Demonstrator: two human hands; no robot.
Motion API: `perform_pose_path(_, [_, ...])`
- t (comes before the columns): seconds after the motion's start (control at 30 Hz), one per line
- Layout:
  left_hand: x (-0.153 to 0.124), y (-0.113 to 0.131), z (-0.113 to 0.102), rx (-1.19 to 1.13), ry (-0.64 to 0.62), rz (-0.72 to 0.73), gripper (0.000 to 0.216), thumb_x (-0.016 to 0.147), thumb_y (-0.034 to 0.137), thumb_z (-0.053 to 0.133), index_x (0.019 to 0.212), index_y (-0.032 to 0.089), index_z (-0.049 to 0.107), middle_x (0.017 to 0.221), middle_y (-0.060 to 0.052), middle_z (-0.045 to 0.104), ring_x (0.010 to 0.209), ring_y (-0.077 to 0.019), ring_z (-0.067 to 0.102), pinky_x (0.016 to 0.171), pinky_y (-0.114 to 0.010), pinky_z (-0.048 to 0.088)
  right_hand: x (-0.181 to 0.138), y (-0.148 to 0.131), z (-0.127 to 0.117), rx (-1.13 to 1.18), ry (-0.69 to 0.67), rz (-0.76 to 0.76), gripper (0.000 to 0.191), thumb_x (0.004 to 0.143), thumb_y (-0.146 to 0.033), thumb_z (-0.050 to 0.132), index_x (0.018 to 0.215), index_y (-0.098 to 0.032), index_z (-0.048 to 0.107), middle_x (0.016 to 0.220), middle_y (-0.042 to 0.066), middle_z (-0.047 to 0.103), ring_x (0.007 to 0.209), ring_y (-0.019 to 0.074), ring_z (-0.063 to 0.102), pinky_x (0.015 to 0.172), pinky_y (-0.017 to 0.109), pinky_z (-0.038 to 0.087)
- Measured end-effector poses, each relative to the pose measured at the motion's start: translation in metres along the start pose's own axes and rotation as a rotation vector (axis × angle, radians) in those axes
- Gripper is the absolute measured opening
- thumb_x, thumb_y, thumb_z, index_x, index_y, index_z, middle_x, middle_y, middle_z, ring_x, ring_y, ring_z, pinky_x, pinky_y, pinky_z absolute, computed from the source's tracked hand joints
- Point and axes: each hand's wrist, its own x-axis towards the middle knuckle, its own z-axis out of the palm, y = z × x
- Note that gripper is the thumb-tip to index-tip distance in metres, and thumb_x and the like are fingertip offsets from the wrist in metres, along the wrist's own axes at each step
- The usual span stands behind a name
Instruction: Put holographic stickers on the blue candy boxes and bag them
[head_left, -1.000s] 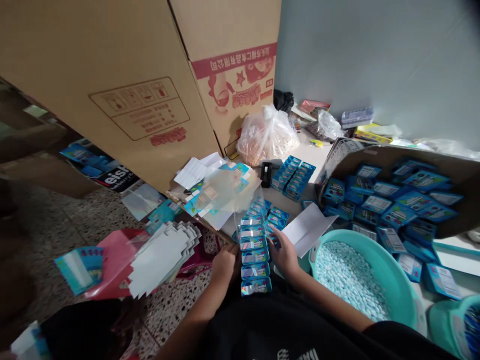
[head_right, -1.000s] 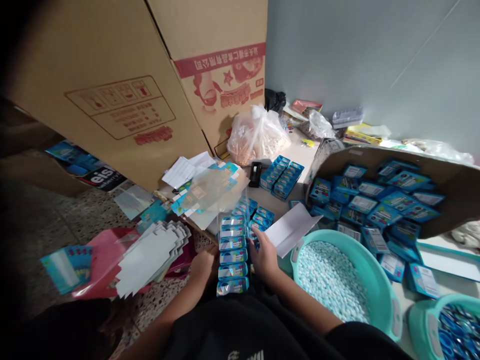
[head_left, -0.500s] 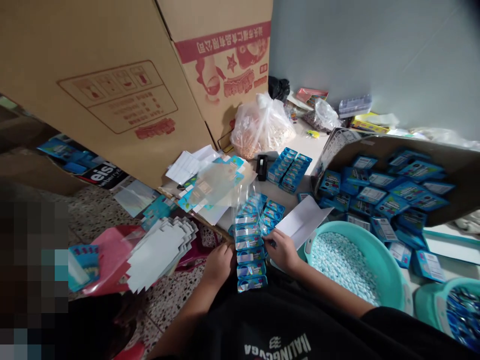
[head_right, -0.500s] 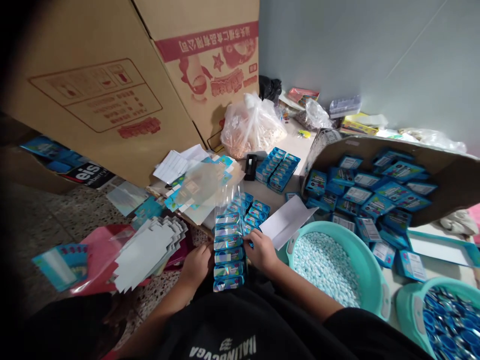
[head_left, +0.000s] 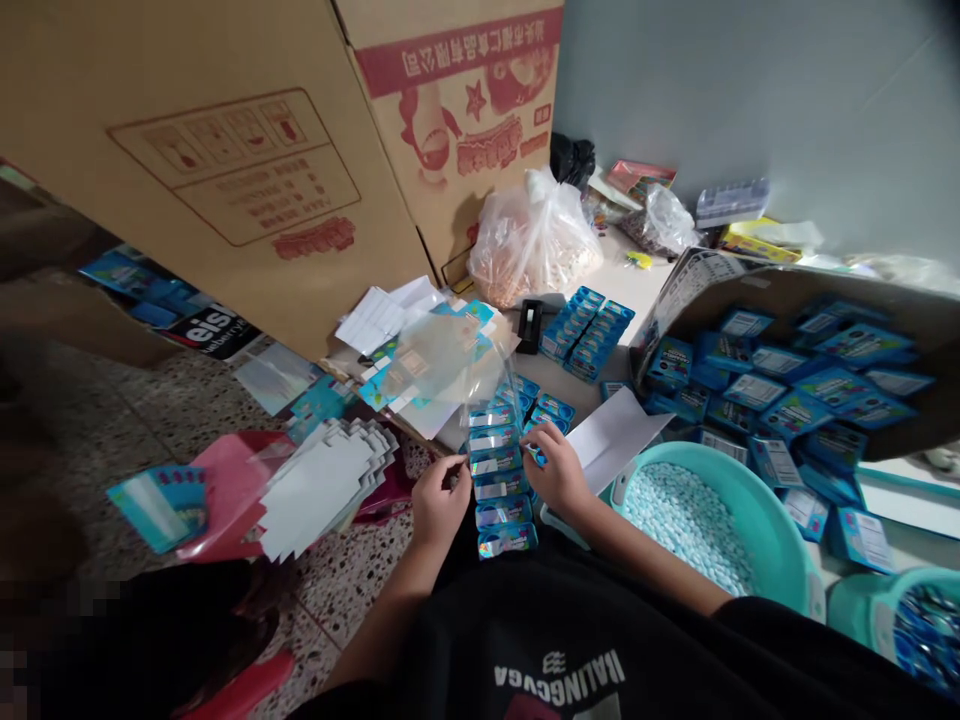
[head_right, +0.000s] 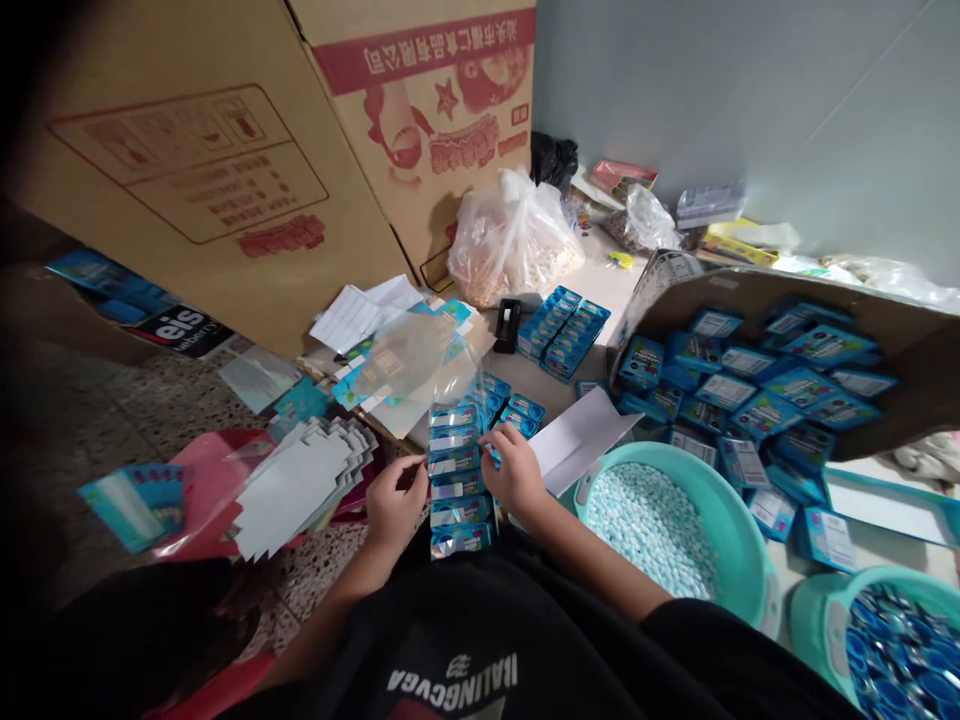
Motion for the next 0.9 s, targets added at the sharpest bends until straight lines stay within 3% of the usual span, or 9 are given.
perform_pose_path(0.17, [-0.012,-0.007,-0.008,0.048,0.018,0.183,0.010,0.087,0.020,0.057,0.081,0.018,0.064,0.082,-0.007,0.072,0.080,-0.0166,0.069,0.078,-0.027,0.054,-0.001,-0.003,-0.005,-0.108,-0.093,-0.060,0.017,0.087,-0.013,0.049,0.090,-0.021,0.064,0.085,0.006,0.063,0.079,0.0193,0.062,0.071,0.029,0.050])
perform_pose_path(0.43, [-0.012,-0.020,-0.018,0.151,-0.133,0.331,0.010,0.088,0.020,0.056,0.090,0.019,0.066,0.085,-0.007,0.073,0.082,-0.0165,0.070,0.081,-0.027,0.057,-0.008,0.001,-0.009,-0.161,-0.099,-0.115,0.019,0.091,-0.017,0.049,0.092,-0.022,0.067,0.086,0.007,0.067,0.079,0.0187,0.065,0.071,0.029,0.053])
perform_pose_path(0.67, [-0.002,-0.026,-0.011,0.140,-0.209,0.195,0.017,0.091,0.028,0.053,0.096,0.019,0.066,0.094,-0.009,0.073,0.091,-0.0201,0.070,0.086,-0.032,0.057,0.003,0.003,-0.006,-0.079,-0.006,-0.098,0.022,0.095,-0.022,0.049,0.099,-0.022,0.071,0.094,0.010,0.069,0.086,0.0203,0.066,0.077,0.033,0.056])
perform_pose_path(0.9, [-0.007,-0.025,-0.005,0.096,-0.204,0.153,0.021,0.092,0.031,0.050,0.094,0.019,0.067,0.094,-0.010,0.073,0.092,-0.0209,0.069,0.087,-0.034,0.056,-0.001,-0.003,-0.002,-0.077,-0.023,-0.171,0.025,0.096,-0.021,0.046,0.102,-0.020,0.070,0.093,0.012,0.068,0.086,0.0220,0.066,0.076,0.036,0.057])
